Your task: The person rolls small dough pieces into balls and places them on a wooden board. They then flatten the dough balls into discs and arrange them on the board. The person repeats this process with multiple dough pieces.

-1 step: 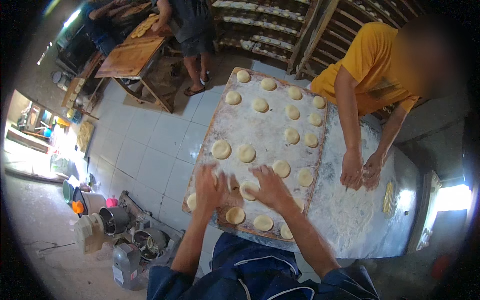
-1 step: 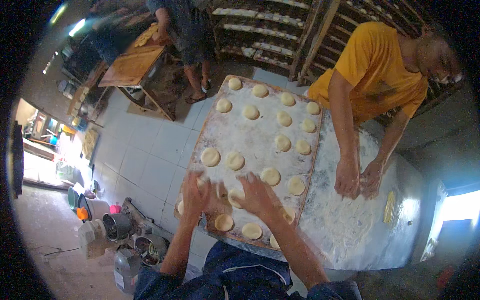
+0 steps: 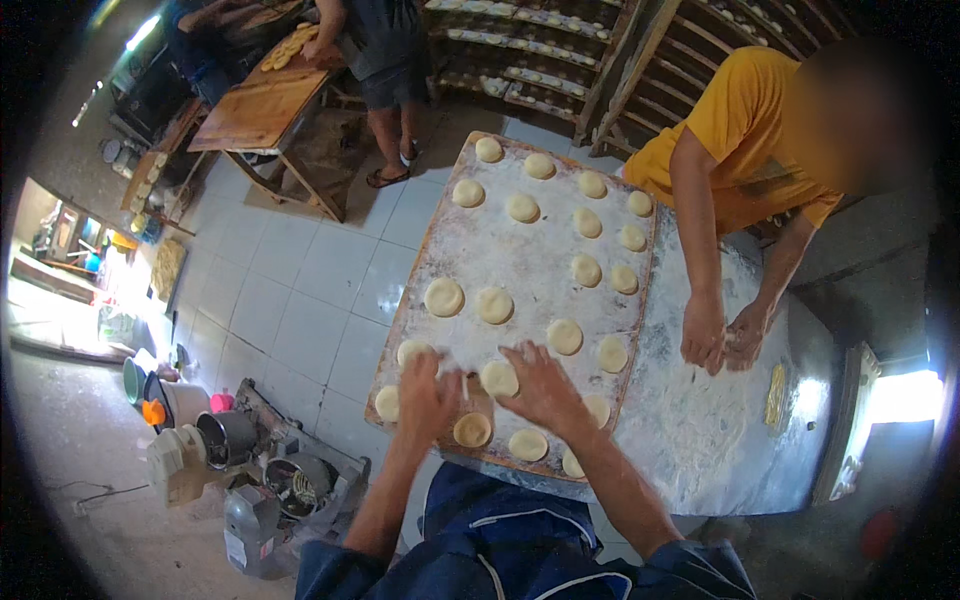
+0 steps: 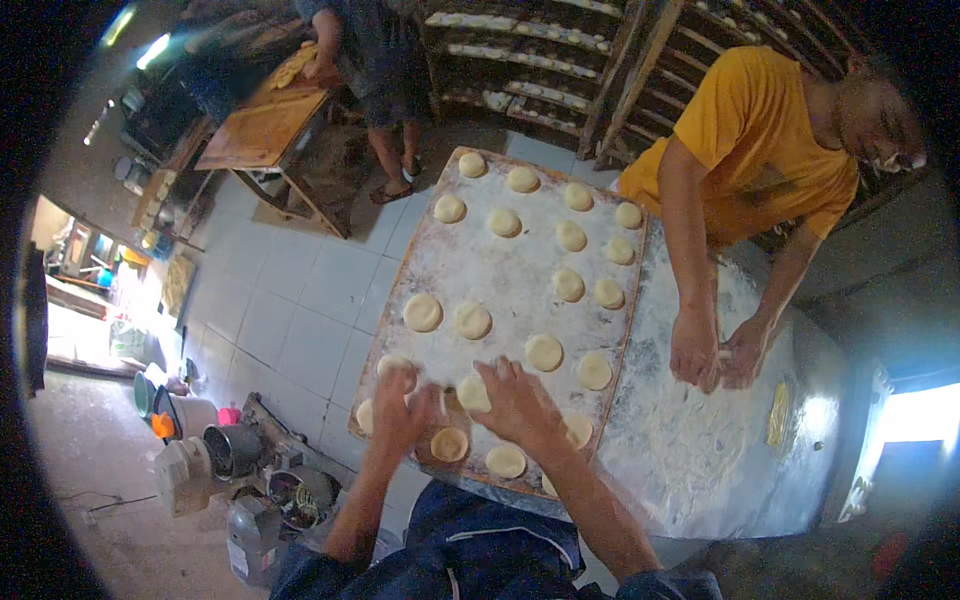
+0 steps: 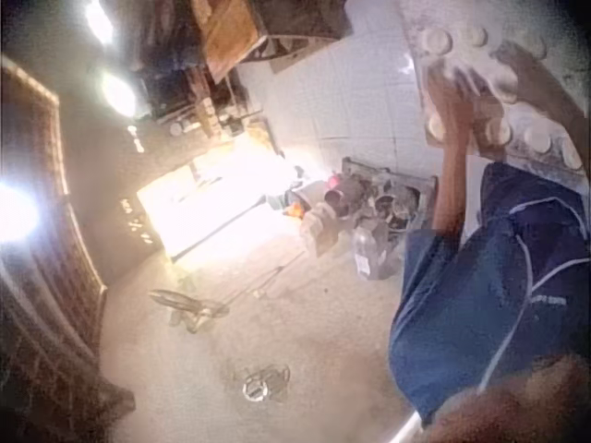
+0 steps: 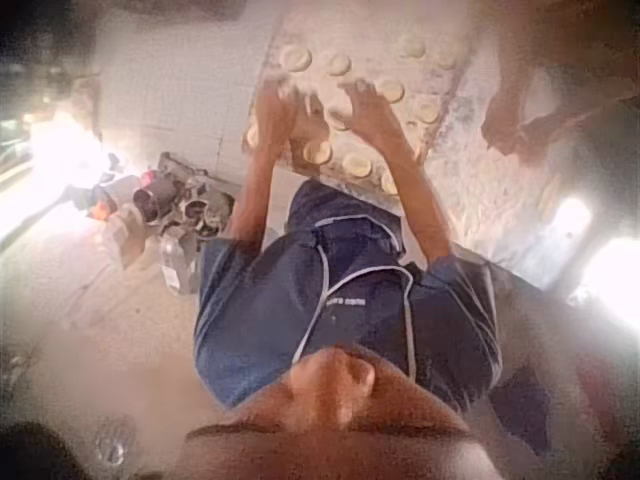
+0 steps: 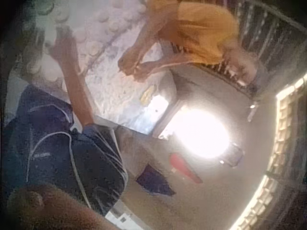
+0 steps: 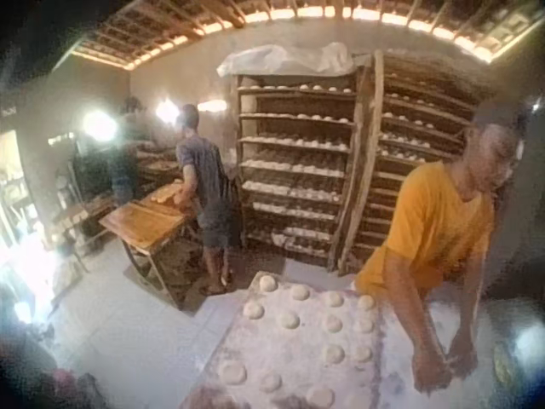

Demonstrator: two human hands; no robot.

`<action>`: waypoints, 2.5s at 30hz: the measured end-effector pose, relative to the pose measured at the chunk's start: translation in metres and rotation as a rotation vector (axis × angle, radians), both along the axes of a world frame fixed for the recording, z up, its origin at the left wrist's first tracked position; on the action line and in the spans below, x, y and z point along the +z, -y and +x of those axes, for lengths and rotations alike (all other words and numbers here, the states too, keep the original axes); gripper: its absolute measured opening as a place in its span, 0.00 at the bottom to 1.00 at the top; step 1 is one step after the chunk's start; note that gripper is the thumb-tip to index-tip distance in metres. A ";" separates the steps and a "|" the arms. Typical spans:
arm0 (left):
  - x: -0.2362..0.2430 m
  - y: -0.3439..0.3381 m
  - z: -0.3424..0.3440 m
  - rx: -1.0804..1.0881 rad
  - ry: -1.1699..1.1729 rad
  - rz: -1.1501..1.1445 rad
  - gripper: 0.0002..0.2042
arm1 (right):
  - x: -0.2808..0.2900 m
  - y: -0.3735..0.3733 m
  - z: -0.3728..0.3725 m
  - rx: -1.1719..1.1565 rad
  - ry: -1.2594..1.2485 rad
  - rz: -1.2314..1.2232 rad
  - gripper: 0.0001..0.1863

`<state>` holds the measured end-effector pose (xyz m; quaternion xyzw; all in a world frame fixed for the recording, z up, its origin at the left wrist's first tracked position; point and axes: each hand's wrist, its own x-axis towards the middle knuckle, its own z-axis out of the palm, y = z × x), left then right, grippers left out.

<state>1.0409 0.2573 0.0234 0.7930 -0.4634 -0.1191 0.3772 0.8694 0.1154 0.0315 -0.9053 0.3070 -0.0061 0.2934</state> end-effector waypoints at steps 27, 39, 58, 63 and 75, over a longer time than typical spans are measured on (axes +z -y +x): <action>-0.009 0.036 -0.035 -0.289 0.076 0.109 0.29 | -0.014 -0.035 -0.069 -0.276 0.065 -0.047 0.36; -0.013 0.068 -0.076 -0.371 0.069 -0.055 0.30 | -0.019 -0.004 -0.124 -0.603 0.189 -0.195 0.38; -0.045 0.256 -0.115 -0.315 0.236 -0.118 0.32 | -0.050 0.069 -0.124 -0.795 0.239 -0.309 0.36; -0.071 0.276 -0.080 -0.310 0.241 -0.008 0.30 | -0.048 0.080 -0.112 -0.702 0.210 -0.182 0.35; -0.044 0.333 -0.084 -0.155 0.323 -0.038 0.27 | -0.042 0.173 -0.069 -0.779 -0.007 -0.199 0.36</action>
